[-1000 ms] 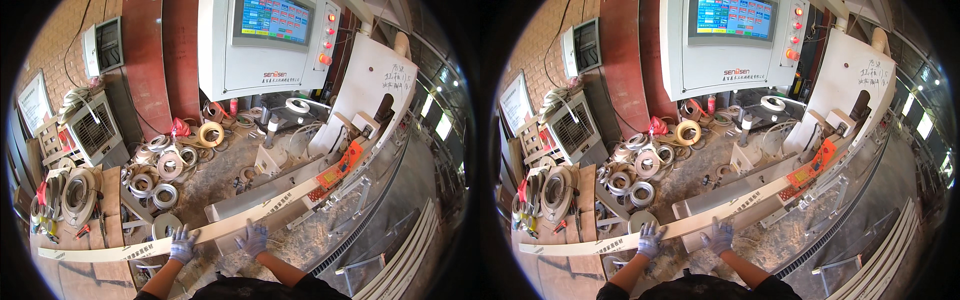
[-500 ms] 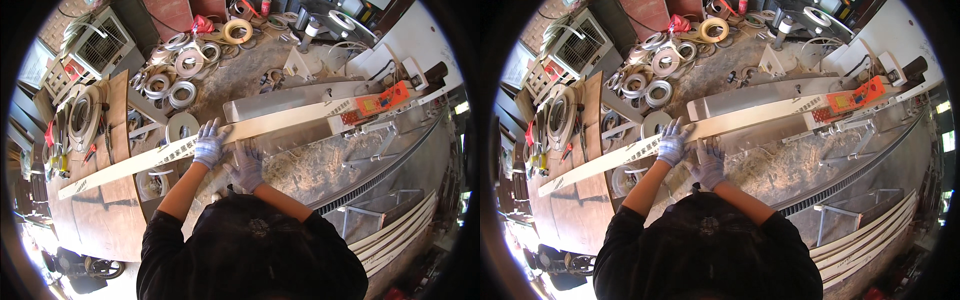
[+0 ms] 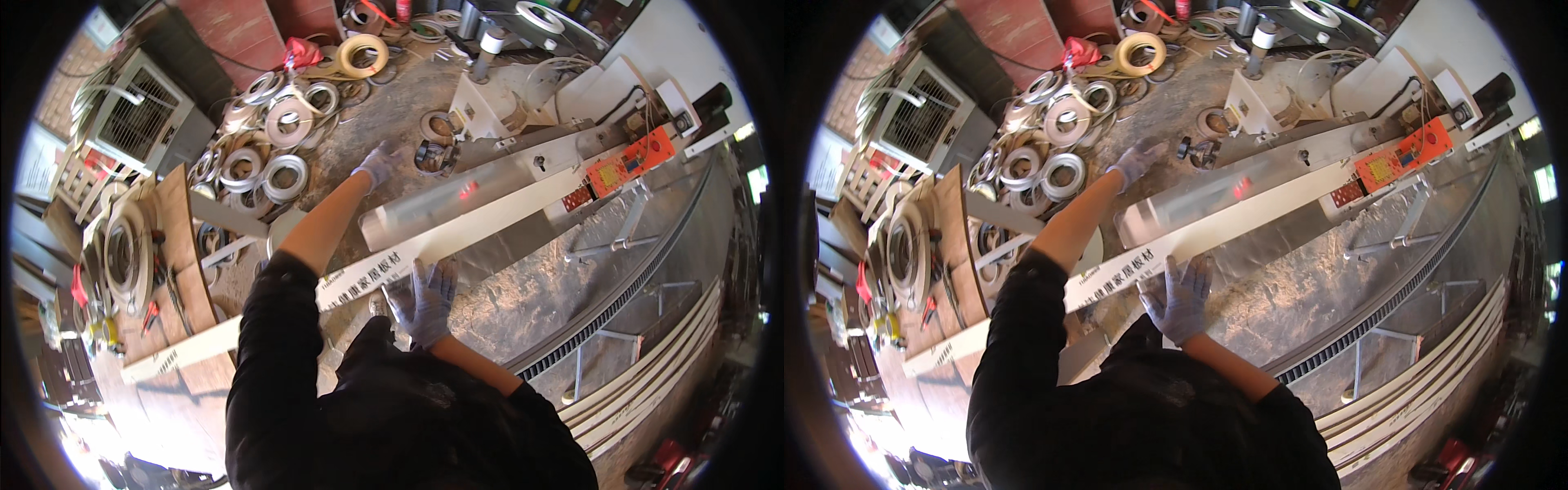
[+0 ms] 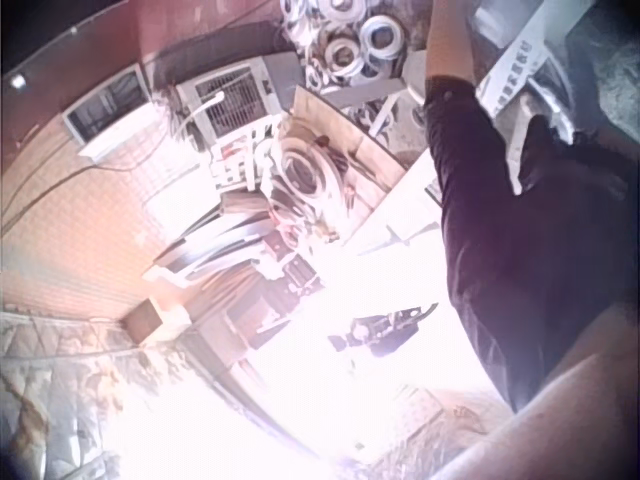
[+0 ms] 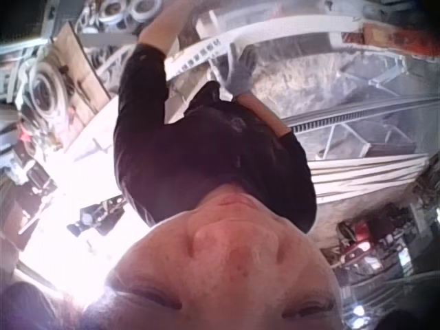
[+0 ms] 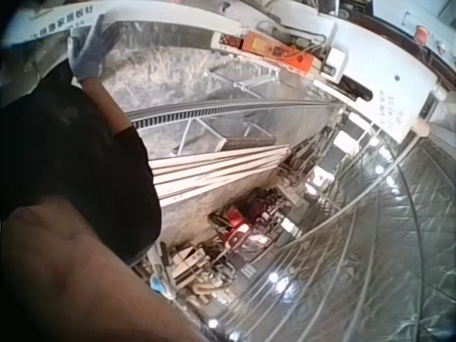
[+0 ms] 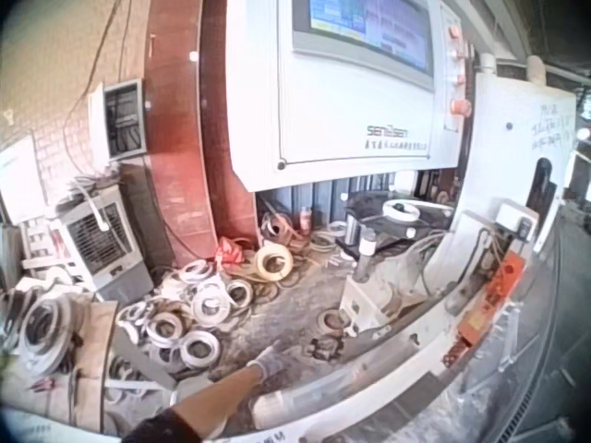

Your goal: The person picks up long wooden planks, scrapes their edges with a handheld tool, and feeds them through a large edge banding machine. After processing, the planks are stacked on a nearby rack.

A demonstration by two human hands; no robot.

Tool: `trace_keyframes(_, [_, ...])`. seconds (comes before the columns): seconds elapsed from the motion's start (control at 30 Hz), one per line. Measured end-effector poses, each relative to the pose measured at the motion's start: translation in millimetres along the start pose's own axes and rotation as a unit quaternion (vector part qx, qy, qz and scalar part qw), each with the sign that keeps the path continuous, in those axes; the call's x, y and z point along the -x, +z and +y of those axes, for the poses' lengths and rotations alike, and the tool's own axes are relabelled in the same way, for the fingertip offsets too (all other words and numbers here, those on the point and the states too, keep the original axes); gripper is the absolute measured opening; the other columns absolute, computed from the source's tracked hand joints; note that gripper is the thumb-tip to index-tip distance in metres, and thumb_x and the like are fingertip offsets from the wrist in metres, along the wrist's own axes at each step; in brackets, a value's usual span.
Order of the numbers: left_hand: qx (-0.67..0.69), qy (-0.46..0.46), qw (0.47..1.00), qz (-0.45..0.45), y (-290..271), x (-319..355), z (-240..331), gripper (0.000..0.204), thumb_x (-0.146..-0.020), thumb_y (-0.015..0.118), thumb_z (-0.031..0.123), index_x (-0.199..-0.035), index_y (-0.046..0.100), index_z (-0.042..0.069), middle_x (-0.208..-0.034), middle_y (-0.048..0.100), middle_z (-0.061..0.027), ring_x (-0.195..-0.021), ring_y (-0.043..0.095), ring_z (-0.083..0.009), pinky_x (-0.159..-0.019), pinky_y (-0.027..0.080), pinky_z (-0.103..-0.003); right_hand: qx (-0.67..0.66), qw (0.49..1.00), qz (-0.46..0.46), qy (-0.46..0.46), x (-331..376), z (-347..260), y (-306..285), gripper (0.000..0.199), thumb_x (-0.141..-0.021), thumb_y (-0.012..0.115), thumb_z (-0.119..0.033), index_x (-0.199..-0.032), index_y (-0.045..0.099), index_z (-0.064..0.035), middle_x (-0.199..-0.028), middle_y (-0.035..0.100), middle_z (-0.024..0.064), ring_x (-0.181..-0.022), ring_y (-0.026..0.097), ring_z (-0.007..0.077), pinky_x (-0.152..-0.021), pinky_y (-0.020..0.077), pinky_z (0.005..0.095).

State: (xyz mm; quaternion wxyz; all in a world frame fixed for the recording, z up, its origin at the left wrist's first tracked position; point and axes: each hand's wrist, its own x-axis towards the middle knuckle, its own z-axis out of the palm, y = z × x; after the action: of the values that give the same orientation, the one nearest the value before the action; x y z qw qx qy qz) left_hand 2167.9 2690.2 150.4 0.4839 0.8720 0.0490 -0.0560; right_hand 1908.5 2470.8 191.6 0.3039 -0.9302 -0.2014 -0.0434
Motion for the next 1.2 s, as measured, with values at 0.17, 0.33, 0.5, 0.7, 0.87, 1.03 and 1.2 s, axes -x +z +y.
trace_keyframes(0.17, [0.047, -0.102, 0.992, -0.066, 71, -82, -14, 0.067, -0.092, 0.05, 0.066, -0.13, 0.057, 0.01, -0.104, 0.069, -0.0097, -0.091, 0.065, -0.0247, -0.081, 0.053, -0.035, 0.06, 0.991, -0.019, 0.118, -19, -10, -3, 0.089, -0.082, 0.067, -0.05, -0.148, 0.034, -0.0003, -0.139, 0.032, 0.0412, -0.138, 0.018, 0.0576, -0.115, 0.0083, 0.064])
trace_keyframes(0.33, [0.132, -0.122, 0.984, -0.018, 102, -105, -30, 0.062, -0.095, 0.046, 0.063, -0.128, 0.057, 0.012, -0.094, 0.067, -0.0065, -0.07, 0.061, -0.0166, -0.062, 0.05, -0.031, 0.062, 0.989, -0.021, 0.133, -23, -17, 0, 0.091, -0.079, 0.069, -0.052, -0.147, 0.037, -0.0007, -0.139, 0.032, 0.0406, -0.14, 0.017, 0.057, -0.115, 0.0066, 0.0637])
trace_keyframes(0.5, [0.168, -0.025, 0.985, -0.008, 114, -103, -58, 0.058, -0.097, 0.044, 0.056, -0.134, 0.052, 0.013, -0.113, 0.066, -0.023, -0.109, 0.06, -0.0444, -0.092, 0.047, -0.045, 0.074, 0.988, -0.014, 0.131, -24, -17, 2, 0.089, -0.078, 0.072, -0.049, -0.145, 0.038, -0.0014, -0.142, 0.029, 0.0417, -0.139, 0.018, 0.0585, -0.114, 0.0094, 0.0644])
trace_keyframes(0.7, [0.072, 0.11, 0.991, -0.036, 90, -85, -55, 0.045, -0.099, 0.05, 0.042, -0.131, 0.046, 0.011, -0.111, 0.064, -0.0247, -0.105, 0.06, -0.047, -0.086, 0.047, -0.049, 0.075, 0.986, -0.004, 0.146, -29, -11, 1, 0.088, -0.077, 0.073, -0.046, -0.145, 0.039, -0.0026, -0.143, 0.027, 0.0416, -0.138, 0.019, 0.0591, -0.114, 0.013, 0.0646])
trace_keyframes(0.87, [-0.017, 0.26, 0.963, -0.068, 61, -82, -47, 0.036, -0.094, 0.061, 0.033, -0.121, 0.049, 0.012, -0.109, 0.061, -0.0216, -0.099, 0.061, -0.0447, -0.085, 0.049, -0.05, 0.089, 0.982, 0.0, 0.164, -35, 0, -6, 0.088, -0.076, 0.074, -0.047, -0.145, 0.04, -0.0028, -0.143, 0.027, 0.0407, -0.137, 0.019, 0.06, -0.113, 0.0148, 0.0646])
trace_keyframes(1.03, [-0.137, 0.474, 0.87, -0.004, 51, -92, -52, 0.038, -0.089, 0.068, 0.031, -0.121, 0.052, 0.016, -0.126, 0.053, -0.0137, -0.1, 0.062, -0.0388, -0.08, 0.054, -0.047, 0.081, 0.984, -0.015, 0.155, -38, 2, -11, 0.091, -0.076, 0.074, -0.051, -0.146, 0.04, -0.0031, -0.144, 0.027, 0.0398, -0.138, 0.017, 0.061, -0.112, 0.0167, 0.0658])
trace_keyframes(1.2, [-0.229, 0.401, 0.884, -0.071, 7, -60, -17, 0.046, -0.088, 0.068, 0.038, -0.127, 0.056, 0.019, -0.136, 0.051, -0.0131, -0.115, 0.057, -0.0391, -0.093, 0.051, -0.048, 0.064, 0.985, -0.034, 0.156, -44, 9, -26, 0.092, -0.076, 0.073, -0.054, -0.147, 0.038, -0.0059, -0.145, 0.022, 0.041, -0.138, 0.013, 0.0626, -0.111, 0.017, 0.0669])
